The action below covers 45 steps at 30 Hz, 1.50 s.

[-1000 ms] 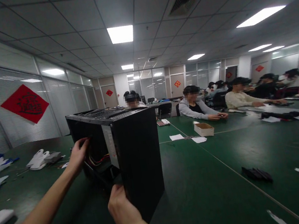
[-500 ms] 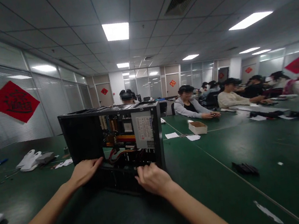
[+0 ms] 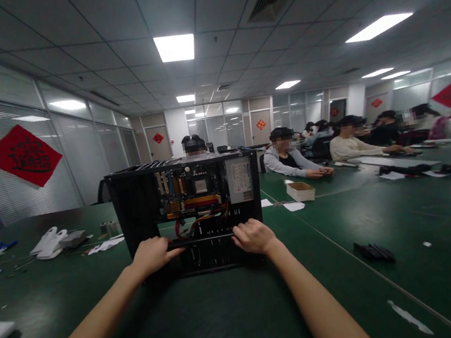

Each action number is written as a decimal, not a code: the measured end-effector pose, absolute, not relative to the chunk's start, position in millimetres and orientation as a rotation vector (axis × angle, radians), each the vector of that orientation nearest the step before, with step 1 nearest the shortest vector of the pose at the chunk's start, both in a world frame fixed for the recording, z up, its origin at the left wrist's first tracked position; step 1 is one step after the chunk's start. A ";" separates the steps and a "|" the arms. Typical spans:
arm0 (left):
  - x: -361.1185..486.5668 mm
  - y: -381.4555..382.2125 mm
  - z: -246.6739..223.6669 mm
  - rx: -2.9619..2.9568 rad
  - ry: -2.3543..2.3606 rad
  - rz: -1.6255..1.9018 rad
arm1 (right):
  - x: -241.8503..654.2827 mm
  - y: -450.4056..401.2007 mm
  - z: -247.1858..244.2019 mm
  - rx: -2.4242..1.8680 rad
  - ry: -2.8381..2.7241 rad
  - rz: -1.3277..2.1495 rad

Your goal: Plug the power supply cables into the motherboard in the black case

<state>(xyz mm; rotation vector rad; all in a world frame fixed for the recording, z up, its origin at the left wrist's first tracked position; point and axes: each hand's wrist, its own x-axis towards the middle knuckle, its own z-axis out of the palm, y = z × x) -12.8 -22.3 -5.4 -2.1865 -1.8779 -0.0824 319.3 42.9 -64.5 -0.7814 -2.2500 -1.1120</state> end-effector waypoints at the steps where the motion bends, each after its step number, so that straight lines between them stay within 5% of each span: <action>1: -12.4 -20.8 -5.9 -2.184 -1.875 -0.083 | 318.7 43.0 -65.5 -0.819 -2.253 -1.093; 11: -13.2 -25.6 -10.6 -2.120 -1.897 -0.184 | 299.2 17.0 -59.0 -1.256 -2.210 -0.797; 45: -14.2 -79.2 -15.3 -2.118 -1.803 -0.263 | 287.2 -50.4 -10.9 -1.560 -2.548 -0.531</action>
